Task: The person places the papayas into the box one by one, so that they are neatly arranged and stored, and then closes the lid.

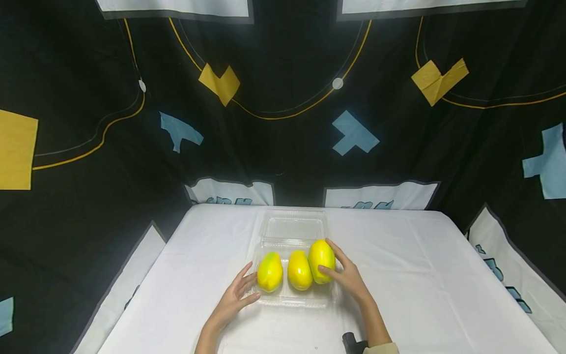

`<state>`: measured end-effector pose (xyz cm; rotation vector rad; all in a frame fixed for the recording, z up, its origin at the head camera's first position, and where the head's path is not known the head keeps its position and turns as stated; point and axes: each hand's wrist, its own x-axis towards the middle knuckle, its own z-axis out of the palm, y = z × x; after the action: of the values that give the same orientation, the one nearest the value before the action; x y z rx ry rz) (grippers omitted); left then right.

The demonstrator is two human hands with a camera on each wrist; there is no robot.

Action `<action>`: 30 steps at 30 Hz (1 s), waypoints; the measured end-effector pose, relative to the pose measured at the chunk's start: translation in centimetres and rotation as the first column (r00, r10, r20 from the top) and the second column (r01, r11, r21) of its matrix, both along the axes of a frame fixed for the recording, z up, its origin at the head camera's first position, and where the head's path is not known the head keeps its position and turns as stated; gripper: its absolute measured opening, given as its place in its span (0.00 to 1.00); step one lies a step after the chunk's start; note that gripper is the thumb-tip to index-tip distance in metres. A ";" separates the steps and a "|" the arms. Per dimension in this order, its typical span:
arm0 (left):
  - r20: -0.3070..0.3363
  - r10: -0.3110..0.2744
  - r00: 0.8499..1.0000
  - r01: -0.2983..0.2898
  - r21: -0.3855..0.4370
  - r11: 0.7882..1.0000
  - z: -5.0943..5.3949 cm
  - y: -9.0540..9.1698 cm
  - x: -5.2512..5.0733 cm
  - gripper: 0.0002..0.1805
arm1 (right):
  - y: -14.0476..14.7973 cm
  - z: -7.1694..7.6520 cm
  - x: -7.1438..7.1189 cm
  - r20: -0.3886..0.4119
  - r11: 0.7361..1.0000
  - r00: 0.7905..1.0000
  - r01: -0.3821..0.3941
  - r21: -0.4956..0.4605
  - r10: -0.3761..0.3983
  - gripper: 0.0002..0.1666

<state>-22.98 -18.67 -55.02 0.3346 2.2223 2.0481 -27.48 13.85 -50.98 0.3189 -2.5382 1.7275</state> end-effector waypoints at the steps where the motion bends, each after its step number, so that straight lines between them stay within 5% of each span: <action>1: 0.002 0.002 1.000 -0.002 -0.001 1.000 0.0 0.0 0.0 0.43 | -0.1 -0.2 0.0 -0.004 1.000 1.000 0.008 0.008 -0.007 0.43; 30: 0.010 -0.009 1.000 0.009 0.003 1.000 -0.1 0.0 -0.2 0.44 | -0.2 -1.0 0.2 -0.023 1.000 1.000 0.016 0.024 -0.016 0.44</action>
<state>-23.22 -18.72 -55.11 0.3332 2.2082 2.0436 -27.32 13.62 -51.95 0.3163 -2.5406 1.6794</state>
